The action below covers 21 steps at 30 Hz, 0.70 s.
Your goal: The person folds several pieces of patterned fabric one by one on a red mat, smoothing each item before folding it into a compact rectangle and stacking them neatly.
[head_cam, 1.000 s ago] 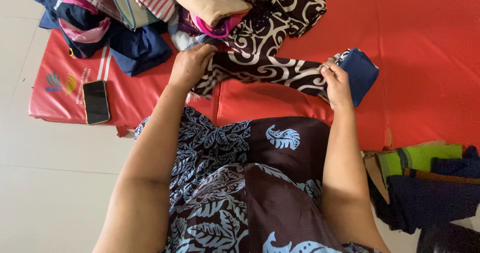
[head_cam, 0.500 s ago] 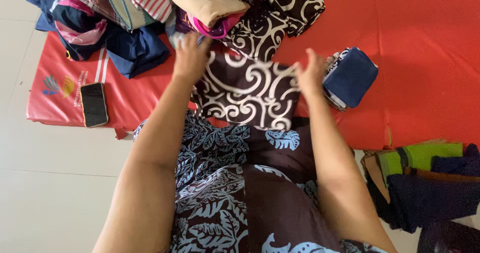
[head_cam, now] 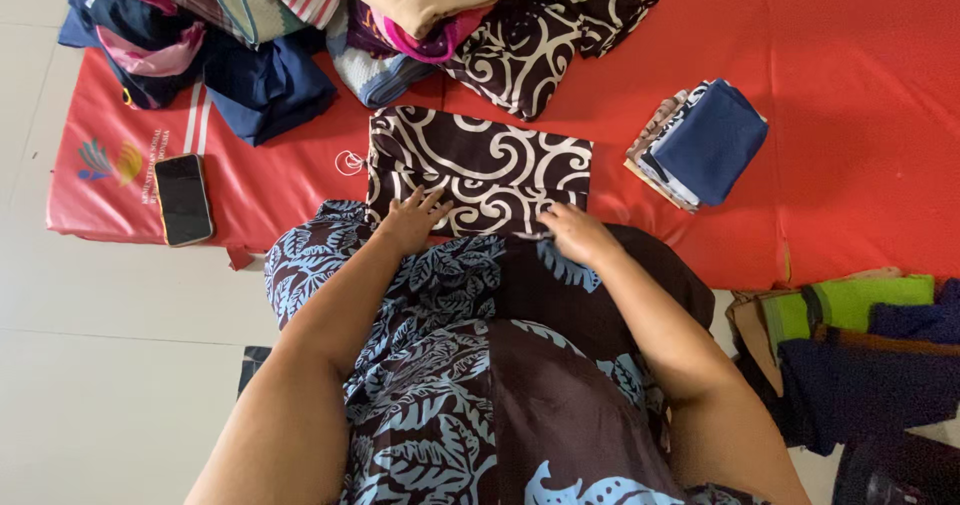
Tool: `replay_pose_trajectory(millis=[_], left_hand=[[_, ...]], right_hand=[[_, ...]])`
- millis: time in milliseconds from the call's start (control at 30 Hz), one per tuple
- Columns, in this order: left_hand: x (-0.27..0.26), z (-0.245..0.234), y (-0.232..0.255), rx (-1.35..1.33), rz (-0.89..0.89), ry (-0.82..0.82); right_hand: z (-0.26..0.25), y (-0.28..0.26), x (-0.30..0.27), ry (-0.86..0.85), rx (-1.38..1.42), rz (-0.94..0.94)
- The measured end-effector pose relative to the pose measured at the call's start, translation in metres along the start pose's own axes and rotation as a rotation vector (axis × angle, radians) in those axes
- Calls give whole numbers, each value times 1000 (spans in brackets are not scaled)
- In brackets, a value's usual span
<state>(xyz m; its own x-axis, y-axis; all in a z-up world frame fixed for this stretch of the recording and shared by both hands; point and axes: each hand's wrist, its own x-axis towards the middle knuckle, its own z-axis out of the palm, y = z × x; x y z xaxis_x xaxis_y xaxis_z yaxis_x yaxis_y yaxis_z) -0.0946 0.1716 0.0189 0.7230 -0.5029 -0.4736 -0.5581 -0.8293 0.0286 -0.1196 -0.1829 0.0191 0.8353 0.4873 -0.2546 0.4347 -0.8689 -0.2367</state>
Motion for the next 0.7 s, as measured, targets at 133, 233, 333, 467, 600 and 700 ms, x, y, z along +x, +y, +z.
replay_pose_trajectory(millis=[133,233,333,467,600,700], left_hand=[[4,1,-1,-35,-47,-28],[2,2,-5,-44,-69,90],[4,3,-5,-53,-82,52],[11,5,-19,5,-14,108],[18,-3,-65,-143,-58,183],[33,-21,-111,-506,-329,252]], right_hand=[[-3,49,-5,64,189,-5],[-16,68,-5,-113,378,269],[-17,81,-6,-126,521,264],[-5,107,-2,-141,930,275],[6,138,-1,118,1354,347],[9,153,14,326,1665,436]])
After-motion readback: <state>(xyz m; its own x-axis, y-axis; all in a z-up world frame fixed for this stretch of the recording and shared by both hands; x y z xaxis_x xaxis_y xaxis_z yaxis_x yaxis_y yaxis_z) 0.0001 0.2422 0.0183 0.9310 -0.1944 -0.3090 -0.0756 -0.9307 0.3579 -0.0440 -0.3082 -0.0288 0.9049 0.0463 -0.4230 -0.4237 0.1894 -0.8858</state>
